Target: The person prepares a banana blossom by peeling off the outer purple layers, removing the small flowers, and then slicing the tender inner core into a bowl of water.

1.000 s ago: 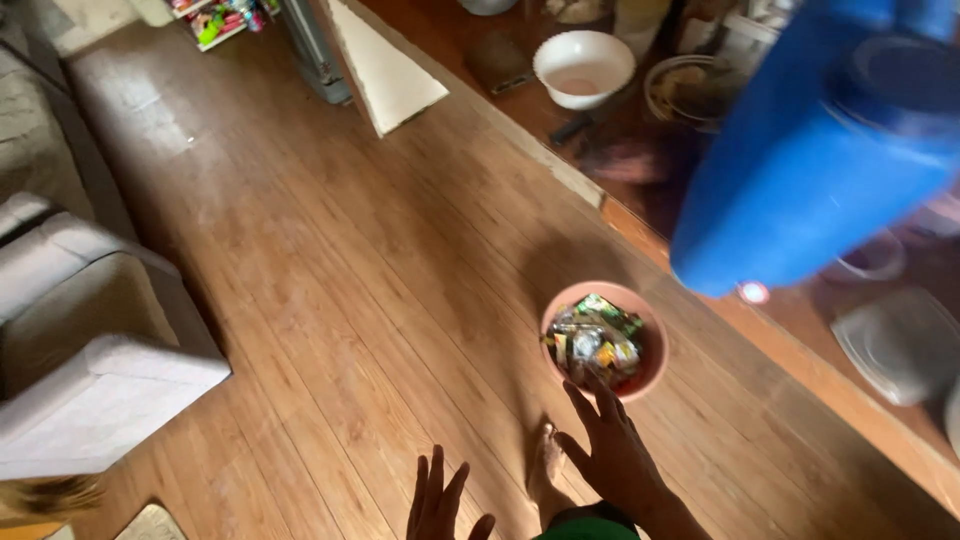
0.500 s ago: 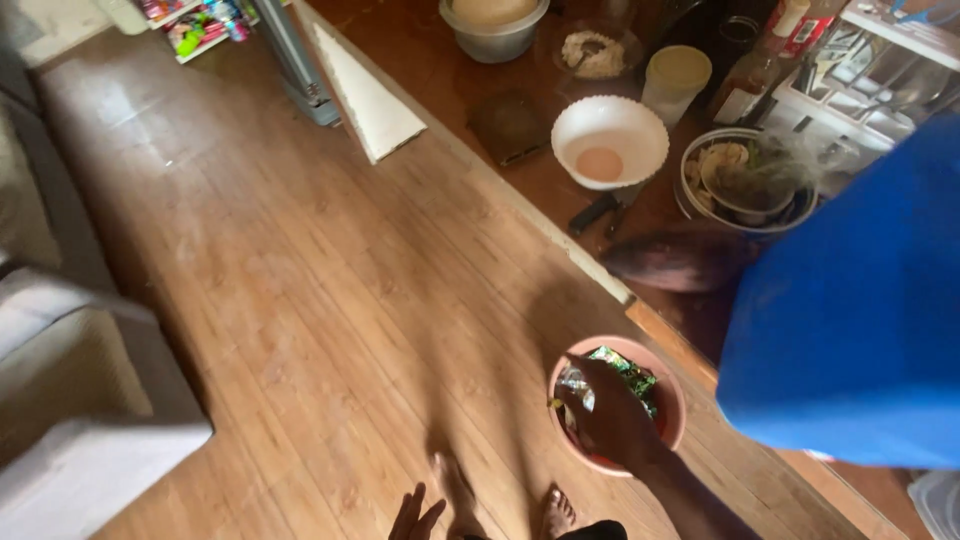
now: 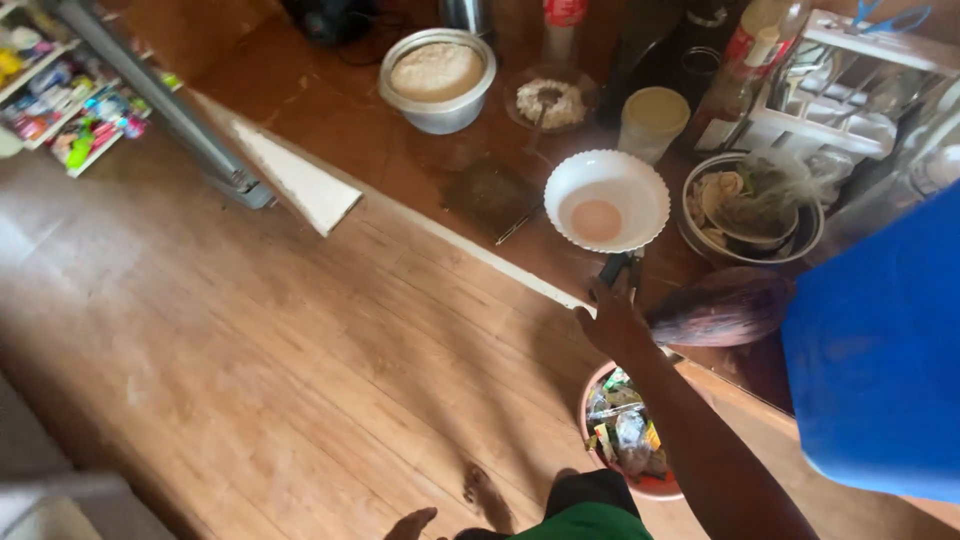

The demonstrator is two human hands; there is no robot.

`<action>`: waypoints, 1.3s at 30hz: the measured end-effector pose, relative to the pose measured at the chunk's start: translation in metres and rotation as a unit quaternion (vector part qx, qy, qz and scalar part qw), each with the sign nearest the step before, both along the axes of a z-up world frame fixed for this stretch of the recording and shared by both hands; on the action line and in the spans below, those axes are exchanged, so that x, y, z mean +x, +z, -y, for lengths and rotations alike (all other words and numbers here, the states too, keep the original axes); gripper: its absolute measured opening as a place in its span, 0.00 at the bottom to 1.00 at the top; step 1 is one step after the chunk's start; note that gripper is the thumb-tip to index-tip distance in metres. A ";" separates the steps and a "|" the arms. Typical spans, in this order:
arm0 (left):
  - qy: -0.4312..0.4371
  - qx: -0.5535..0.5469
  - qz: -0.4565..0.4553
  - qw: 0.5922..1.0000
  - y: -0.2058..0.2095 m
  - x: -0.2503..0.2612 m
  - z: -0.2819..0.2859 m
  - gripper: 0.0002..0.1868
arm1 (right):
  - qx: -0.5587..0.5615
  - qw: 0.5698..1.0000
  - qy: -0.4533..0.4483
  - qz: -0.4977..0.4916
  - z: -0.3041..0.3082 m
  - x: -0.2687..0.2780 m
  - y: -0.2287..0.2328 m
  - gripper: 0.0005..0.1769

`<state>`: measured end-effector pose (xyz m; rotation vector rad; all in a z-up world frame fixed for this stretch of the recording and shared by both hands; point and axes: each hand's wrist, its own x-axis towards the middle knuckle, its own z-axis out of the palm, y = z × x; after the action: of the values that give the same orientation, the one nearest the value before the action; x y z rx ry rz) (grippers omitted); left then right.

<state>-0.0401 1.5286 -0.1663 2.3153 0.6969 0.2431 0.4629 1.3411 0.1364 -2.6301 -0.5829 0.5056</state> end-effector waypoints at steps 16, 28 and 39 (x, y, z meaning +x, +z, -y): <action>-0.080 -0.016 0.054 0.995 0.165 0.262 -0.035 0.26 | 0.106 0.984 -0.144 0.019 0.000 0.060 -0.129 0.19; -0.181 -0.174 -0.135 0.959 0.262 0.479 -0.068 0.35 | 0.236 0.880 -0.391 -0.130 0.014 -0.023 -0.045 0.09; -0.204 -0.350 -0.123 0.906 0.231 0.590 -0.069 0.24 | 0.434 0.641 -0.598 0.207 0.019 -0.184 -0.153 0.42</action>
<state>0.5499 1.5979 0.0649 1.7363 0.3167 -0.4389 0.2792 1.3225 -0.0161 -1.5735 0.7164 -0.6683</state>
